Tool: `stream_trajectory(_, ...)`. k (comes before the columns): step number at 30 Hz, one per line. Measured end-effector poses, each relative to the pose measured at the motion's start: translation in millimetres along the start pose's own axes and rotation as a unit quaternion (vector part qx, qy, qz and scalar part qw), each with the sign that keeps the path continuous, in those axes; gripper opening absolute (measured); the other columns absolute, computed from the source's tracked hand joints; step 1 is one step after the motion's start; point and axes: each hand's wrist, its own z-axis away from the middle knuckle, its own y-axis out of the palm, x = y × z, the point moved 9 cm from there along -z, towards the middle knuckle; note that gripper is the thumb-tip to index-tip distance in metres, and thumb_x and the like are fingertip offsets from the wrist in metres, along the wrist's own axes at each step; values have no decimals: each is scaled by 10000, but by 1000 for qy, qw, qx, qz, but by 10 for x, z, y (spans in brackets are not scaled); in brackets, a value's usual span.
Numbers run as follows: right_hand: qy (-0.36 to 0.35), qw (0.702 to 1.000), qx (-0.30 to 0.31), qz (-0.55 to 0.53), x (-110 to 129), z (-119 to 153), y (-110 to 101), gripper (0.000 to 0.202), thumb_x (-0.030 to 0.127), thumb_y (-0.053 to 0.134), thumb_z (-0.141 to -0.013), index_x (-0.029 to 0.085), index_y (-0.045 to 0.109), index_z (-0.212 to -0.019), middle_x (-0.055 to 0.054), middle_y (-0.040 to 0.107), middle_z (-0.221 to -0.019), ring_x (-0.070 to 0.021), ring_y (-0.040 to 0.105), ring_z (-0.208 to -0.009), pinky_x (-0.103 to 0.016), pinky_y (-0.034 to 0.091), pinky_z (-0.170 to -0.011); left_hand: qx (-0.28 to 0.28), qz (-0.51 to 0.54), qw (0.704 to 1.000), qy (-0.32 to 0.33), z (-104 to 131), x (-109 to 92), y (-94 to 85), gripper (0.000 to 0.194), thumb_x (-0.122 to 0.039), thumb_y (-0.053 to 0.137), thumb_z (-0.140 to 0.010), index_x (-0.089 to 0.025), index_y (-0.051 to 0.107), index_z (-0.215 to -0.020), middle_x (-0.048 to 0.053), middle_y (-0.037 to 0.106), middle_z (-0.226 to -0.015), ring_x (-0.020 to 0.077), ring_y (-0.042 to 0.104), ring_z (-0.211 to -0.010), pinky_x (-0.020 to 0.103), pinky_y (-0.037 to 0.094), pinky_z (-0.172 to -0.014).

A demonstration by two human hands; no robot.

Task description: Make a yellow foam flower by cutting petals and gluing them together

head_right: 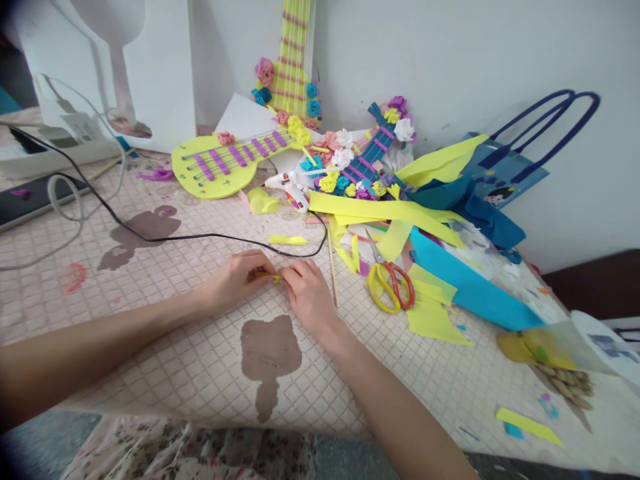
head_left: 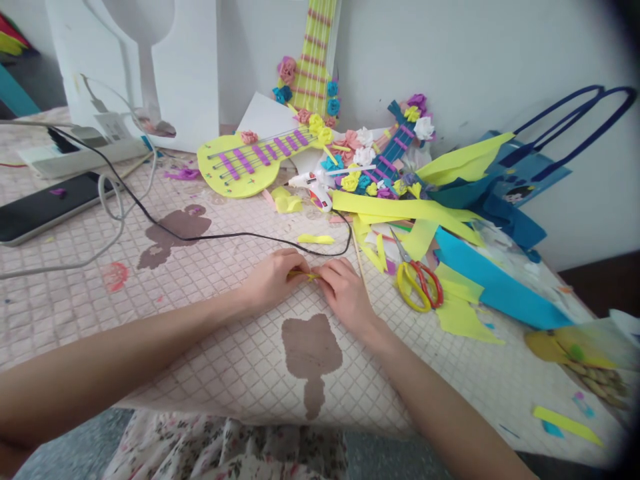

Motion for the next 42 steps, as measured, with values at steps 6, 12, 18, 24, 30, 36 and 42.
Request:
stream_trajectory(6,62,989,-58,-120,-88,7,-120,144,171,500,-867,201,641,-867,-62,610,-870,-203,549,-848,-348,464,-746,-35,80,995,-54,-5,78,-78,229,-250,661,-742,-154,600,-941,57,633,-919,178,591,-838,288,463,-693)
stream_trajectory(12,220,863,-116,-440,-324,81,20,94,306,581,-834,223,606,-871,10,600,-771,-125,535,-678,-257,447,-631,5,323,932,-167,12,163,72,304,-379,679,-730,-132,572,-871,54,637,-850,157,602,-774,310,491,-722)
stream_trajectory(18,223,830,-131,-494,-264,95,154,87,307,588,-830,222,579,-848,26,561,-745,-107,506,-655,-237,432,-617,-18,364,915,-175,56,159,95,301,-390,691,-723,-126,581,-819,38,616,-798,150,591,-739,324,497,-724)
stream_trajectory(24,229,832,-136,-487,-260,105,161,108,326,593,-834,222,564,-838,25,550,-734,-112,506,-654,-246,435,-625,-62,343,925,-151,76,86,23,263,-361,662,-741,-131,567,-825,38,606,-806,153,595,-729,320,505,-695)
stream_trajectory(30,204,854,-93,-470,-196,74,126,130,329,567,-855,230,560,-938,-5,573,-864,-129,543,-763,-270,458,-696,-67,271,953,-117,30,67,-103,160,-293,598,-792,-144,541,-795,12,597,-743,115,566,-651,258,477,-617)
stream_trajectory(36,183,875,-67,-443,-210,41,44,295,354,592,-835,259,537,-1109,-37,567,-1016,-166,550,-927,-310,472,-795,-23,-42,999,8,-3,-169,-198,30,-139,520,-793,-154,518,-768,11,589,-703,131,543,-645,257,430,-606)
stream_trajectory(42,194,872,-69,-444,-309,60,66,287,443,481,-897,267,570,-1105,-48,598,-1089,-189,556,-1036,-372,449,-920,64,-290,952,74,25,-256,-34,118,-61,436,-793,-139,524,-799,57,597,-778,191,560,-742,331,436,-714)
